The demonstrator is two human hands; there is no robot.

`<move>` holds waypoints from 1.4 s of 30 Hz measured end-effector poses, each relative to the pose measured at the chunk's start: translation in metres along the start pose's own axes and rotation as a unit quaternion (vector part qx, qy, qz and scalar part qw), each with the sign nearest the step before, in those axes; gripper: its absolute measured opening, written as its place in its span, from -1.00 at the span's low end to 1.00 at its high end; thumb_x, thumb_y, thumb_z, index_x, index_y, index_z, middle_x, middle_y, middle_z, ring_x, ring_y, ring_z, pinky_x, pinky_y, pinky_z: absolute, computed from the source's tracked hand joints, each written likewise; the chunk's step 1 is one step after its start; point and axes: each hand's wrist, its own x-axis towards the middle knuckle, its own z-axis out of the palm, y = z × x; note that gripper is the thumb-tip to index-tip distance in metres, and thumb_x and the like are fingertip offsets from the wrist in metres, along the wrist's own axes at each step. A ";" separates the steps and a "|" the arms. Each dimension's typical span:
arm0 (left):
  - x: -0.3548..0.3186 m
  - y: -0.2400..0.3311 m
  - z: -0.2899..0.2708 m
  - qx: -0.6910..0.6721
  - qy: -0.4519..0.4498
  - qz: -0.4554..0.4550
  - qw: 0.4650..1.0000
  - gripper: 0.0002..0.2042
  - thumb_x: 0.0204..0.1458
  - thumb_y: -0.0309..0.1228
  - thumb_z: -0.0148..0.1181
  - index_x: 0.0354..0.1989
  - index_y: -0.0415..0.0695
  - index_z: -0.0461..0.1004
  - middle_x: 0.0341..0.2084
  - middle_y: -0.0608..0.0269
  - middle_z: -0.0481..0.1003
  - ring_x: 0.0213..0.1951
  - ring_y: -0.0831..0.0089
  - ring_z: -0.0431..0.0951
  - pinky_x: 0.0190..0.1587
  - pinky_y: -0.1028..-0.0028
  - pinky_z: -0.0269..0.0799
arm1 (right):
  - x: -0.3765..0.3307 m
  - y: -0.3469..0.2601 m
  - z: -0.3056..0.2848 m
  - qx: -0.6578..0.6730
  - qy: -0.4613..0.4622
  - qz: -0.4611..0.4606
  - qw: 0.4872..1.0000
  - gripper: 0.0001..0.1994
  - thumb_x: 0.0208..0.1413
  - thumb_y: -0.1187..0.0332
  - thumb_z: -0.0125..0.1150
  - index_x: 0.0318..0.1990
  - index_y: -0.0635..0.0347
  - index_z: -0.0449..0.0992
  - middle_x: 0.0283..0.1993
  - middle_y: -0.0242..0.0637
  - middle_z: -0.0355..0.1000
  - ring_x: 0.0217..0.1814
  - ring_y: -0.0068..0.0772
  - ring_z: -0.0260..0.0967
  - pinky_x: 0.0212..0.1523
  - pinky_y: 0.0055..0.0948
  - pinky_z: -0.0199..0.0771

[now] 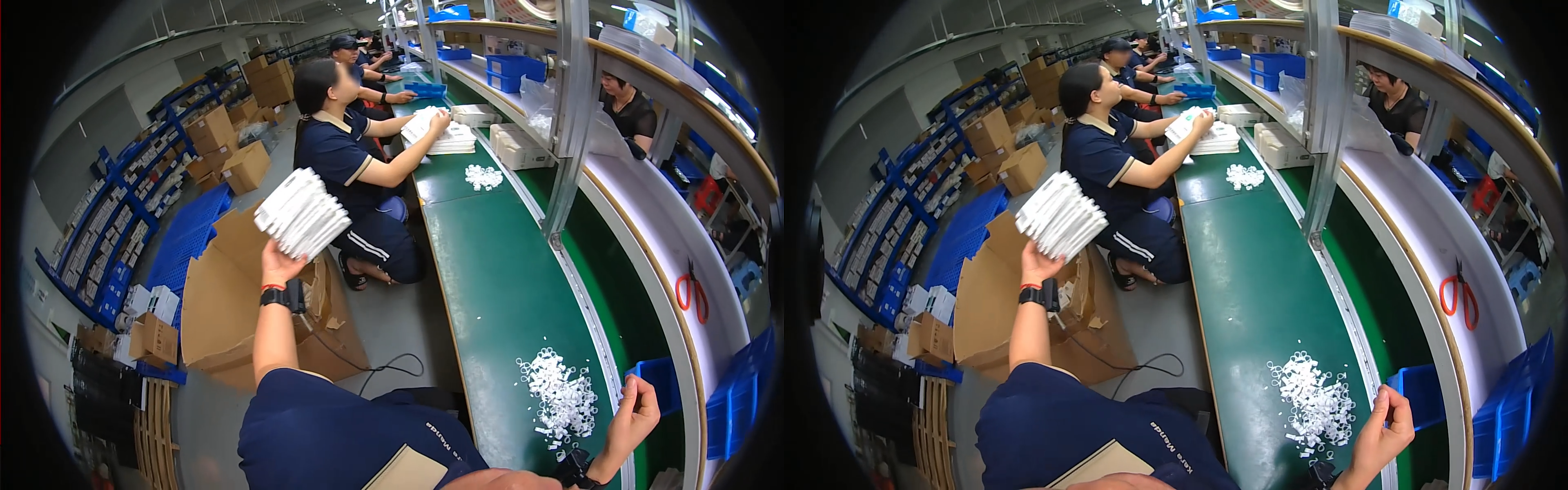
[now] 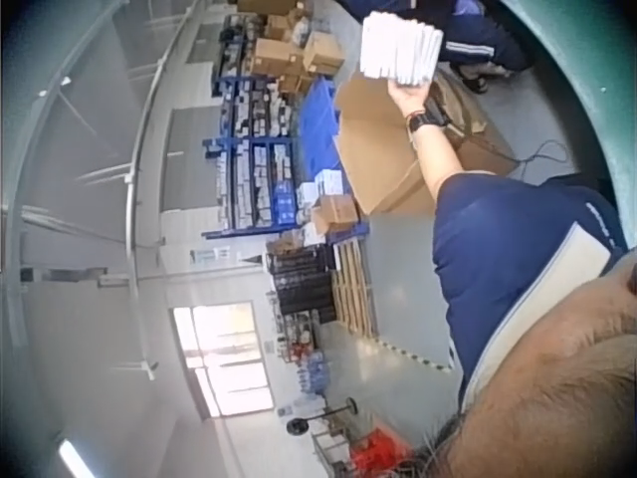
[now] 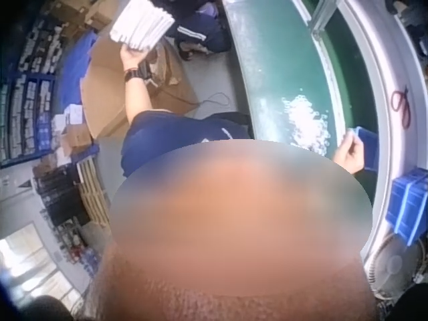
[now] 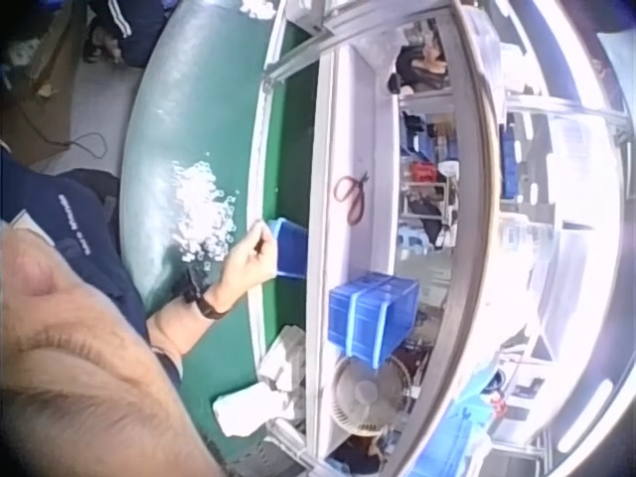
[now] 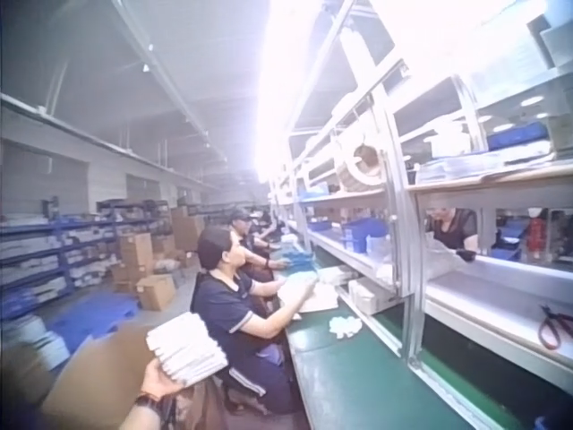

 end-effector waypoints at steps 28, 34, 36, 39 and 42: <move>-0.001 -0.208 0.156 0.389 -0.181 -0.030 0.903 -0.93 0.04 -0.41 0.21 -0.34 -0.11 0.50 -0.47 0.36 0.51 -0.42 0.53 0.53 -0.41 0.56 0.44 | 0.002 0.006 -0.012 0.000 0.090 0.008 0.996 -0.78 0.10 0.45 0.22 -0.53 0.22 0.34 -0.69 -0.61 0.09 -0.63 -0.82 -0.14 -0.61 -0.70 -0.20; -0.022 -0.217 0.194 0.205 -0.313 -0.292 0.880 -0.43 0.07 -0.09 0.17 0.22 -0.01 0.17 0.02 0.01 0.36 0.01 0.17 0.43 -0.04 0.14 0.40 | 0.005 0.002 -0.004 -0.144 0.025 -0.024 0.989 -0.78 0.06 0.34 0.23 -0.16 0.21 0.46 -0.24 -0.36 0.40 -0.20 -0.51 0.28 -0.20 -0.50 0.27; -0.010 -0.206 0.224 0.139 -0.298 -0.293 0.898 -0.40 0.04 -0.04 0.18 0.21 -0.01 0.18 0.04 0.02 0.33 -0.02 0.15 0.43 -0.06 0.11 0.40 | 0.005 0.008 0.001 -0.177 0.006 -0.058 0.982 -0.69 0.06 0.34 0.22 -0.03 0.20 0.45 -0.08 -0.28 0.41 -0.04 -0.40 0.30 -0.02 -0.42 0.29; 0.015 -0.179 0.272 -0.003 -0.257 -0.149 0.955 -0.36 0.04 0.00 0.15 0.23 -0.08 0.17 0.06 -0.02 0.31 -0.02 0.12 0.44 -0.03 0.12 0.39 | 0.004 0.013 0.006 -0.069 0.014 0.009 0.997 -0.50 0.06 0.32 0.20 0.18 0.21 0.29 0.18 -0.11 0.25 0.21 -0.31 0.17 0.15 -0.35 0.12; -0.027 -0.163 0.322 0.034 -0.496 0.024 0.867 -0.38 0.05 -0.04 0.15 0.19 -0.16 0.21 0.02 -0.04 0.37 -0.04 0.16 0.48 -0.02 0.21 0.41 | 0.007 0.004 -0.008 0.151 0.057 0.105 0.981 -0.53 0.15 0.38 0.12 0.23 0.18 0.26 0.21 -0.13 0.23 0.27 -0.29 0.14 0.27 -0.31 0.07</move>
